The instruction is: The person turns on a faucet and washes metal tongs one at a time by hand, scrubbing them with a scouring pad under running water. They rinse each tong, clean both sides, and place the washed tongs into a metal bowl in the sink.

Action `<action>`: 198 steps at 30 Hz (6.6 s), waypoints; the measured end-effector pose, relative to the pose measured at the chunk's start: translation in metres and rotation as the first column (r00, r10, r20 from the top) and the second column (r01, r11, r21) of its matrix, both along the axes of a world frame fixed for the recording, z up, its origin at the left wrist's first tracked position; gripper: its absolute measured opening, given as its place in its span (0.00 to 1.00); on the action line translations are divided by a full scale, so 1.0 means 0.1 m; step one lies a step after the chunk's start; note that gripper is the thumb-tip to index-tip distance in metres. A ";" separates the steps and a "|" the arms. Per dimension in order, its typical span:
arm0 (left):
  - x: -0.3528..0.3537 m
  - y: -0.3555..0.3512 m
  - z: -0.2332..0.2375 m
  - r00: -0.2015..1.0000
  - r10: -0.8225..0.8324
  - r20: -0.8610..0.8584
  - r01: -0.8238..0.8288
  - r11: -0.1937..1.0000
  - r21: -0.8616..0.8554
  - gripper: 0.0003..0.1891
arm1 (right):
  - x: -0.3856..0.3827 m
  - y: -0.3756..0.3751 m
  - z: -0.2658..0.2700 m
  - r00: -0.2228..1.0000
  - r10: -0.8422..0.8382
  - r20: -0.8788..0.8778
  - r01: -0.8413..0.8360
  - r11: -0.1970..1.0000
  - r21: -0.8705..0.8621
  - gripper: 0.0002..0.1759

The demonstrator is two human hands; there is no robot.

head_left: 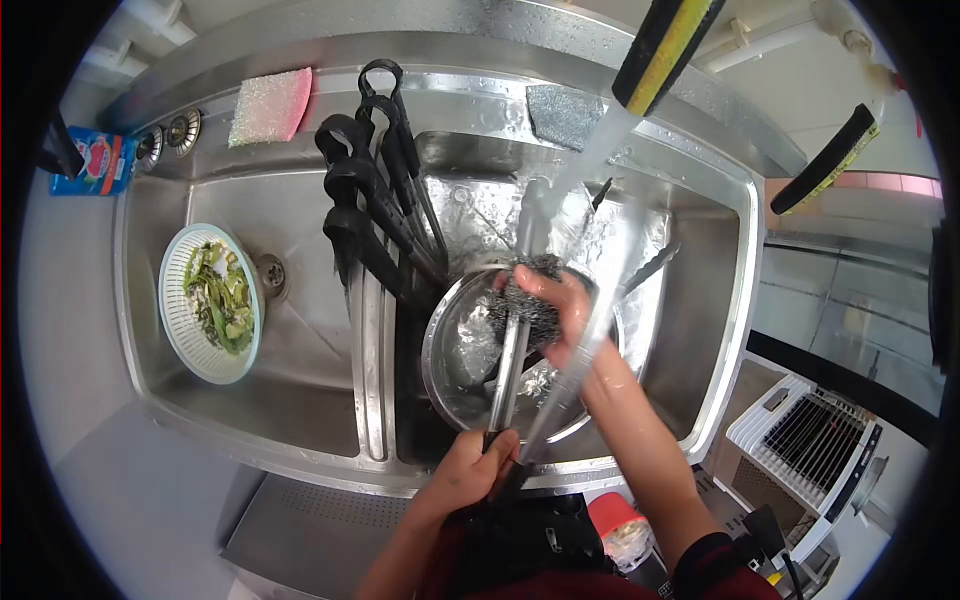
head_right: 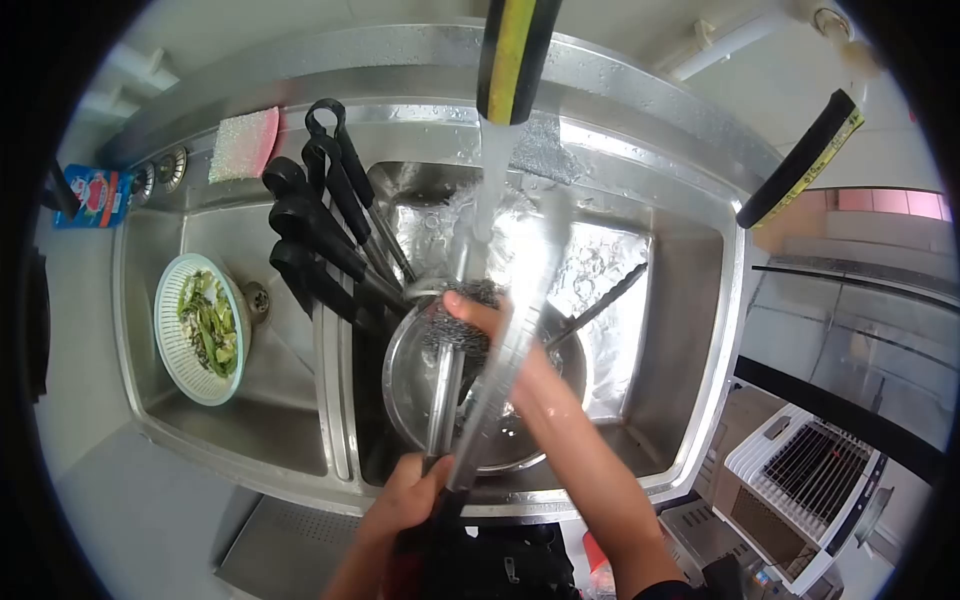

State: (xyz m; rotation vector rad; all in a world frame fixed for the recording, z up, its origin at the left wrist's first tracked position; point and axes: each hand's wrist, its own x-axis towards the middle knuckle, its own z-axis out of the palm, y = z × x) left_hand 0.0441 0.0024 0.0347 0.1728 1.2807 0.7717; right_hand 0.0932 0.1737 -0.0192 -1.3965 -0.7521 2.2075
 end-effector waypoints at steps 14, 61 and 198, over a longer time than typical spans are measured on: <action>-0.01 0.07 0.05 0.998 -0.017 0.060 0.015 1.000 0.025 0.14 | -0.08 0.53 0.12 0.981 0.089 -0.170 -0.101 0.993 -0.060 0.12; 0.16 -0.24 0.05 0.825 0.107 -0.555 0.047 0.966 0.255 0.10 | 0.14 -0.60 0.30 0.787 -0.438 -0.435 0.167 0.830 -0.533 0.29; 0.09 -0.26 0.03 0.989 0.055 -0.136 -0.021 0.971 0.239 0.13 | 0.04 -0.04 0.40 0.861 0.106 -0.497 -0.206 0.967 -0.149 0.38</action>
